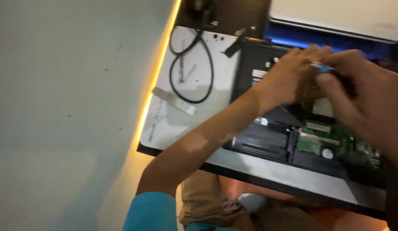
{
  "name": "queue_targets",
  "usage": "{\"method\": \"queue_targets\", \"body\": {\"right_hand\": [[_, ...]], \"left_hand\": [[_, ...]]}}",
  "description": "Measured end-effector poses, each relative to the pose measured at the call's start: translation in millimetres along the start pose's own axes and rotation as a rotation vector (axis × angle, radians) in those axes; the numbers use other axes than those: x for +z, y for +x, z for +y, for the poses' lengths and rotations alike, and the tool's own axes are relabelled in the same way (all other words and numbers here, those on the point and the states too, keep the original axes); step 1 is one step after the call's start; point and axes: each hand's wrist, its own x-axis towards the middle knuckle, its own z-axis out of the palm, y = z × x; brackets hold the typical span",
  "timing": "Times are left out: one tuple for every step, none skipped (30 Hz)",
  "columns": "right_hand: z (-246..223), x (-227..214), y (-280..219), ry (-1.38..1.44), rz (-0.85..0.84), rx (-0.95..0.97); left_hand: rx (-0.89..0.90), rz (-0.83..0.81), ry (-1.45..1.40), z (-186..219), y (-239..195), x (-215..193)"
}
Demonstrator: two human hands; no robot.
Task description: The person cleans a small circuit board with a brush and then inserts it into a slot on the laptop motherboard. They then clean another small component with the brush and insert it into the motherboard.
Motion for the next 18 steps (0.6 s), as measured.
{"method": "queue_targets", "body": {"right_hand": [[-23.1, 2.4, 18.5, -0.094, -0.067, -0.126], [-45.1, 6.0, 34.8, -0.183, -0.130, -0.252], [-46.3, 18.3, 51.7, -0.185, -0.136, -0.262], [-47.7, 31.0, 67.2, -0.266, -0.172, -0.305], [-48.5, 43.5, 82.7, -0.346, -0.207, -0.348], [-50.5, 56.0, 95.6, -0.349, -0.208, -0.354], [-52.4, 68.3, 108.6, -0.488, -0.185, -0.376], [-54.5, 80.4, 120.6, -0.631, -0.162, -0.395], [-60.6, 86.6, 136.2, -0.637, -0.166, -0.398], [-65.2, 93.8, 149.7, -0.630, -0.239, -0.369], [-68.8, 100.3, 162.8, -0.622, -0.311, -0.338], [-71.6, 104.7, 172.8, -0.623, -0.313, -0.339], [-74.6, 109.3, 182.8, -0.531, -0.341, -0.340], [-78.0, 113.8, 193.2, -0.442, -0.368, -0.341], [-77.2, 118.4, 197.7, -0.446, -0.370, -0.342], [-76.2, 123.8, 202.2, -0.492, -0.364, -0.368], [-75.0, 129.1, 206.6, -0.538, -0.358, -0.395], [-74.3, 131.1, 210.9, -0.539, -0.361, -0.397]], "left_hand": [[0.013, -0.093, 0.261, -6.8, 1.4, 20.4], [0.028, -0.190, 0.526, -13.1, 2.6, 41.8], [0.017, -0.184, 0.528, -19.6, -11.5, 18.7], [0.003, -0.181, 0.508, -15.4, -14.5, 0.6], [-0.011, -0.177, 0.488, -1.6, -15.2, -15.2], [-0.018, -0.171, 0.472, -5.3, -17.7, -20.4], [-0.026, -0.165, 0.457, -8.5, -19.5, -25.5], [-0.032, -0.157, 0.436, -10.0, -20.9, -29.7], [-0.038, -0.148, 0.415, -11.8, -23.0, -33.6], [-0.045, -0.148, 0.396, -12.2, -25.8, -36.2], [-0.051, -0.148, 0.377, -11.7, -26.8, -38.6], [-0.055, -0.146, 0.358, -11.8, -28.0, -40.3], [-0.060, -0.143, 0.338, -11.9, -29.3, -42.1], [-0.063, -0.138, 0.318, -12.3, -30.3, -44.1], [-0.067, -0.133, 0.298, -13.4, -31.6, -44.8], [-0.073, -0.132, 0.282, -14.7, -33.2, -45.9], [-0.080, -0.130, 0.267, -15.6, -34.1, -46.9], [-0.086, -0.127, 0.246, -16.1, -38.1, -47.9]]}}
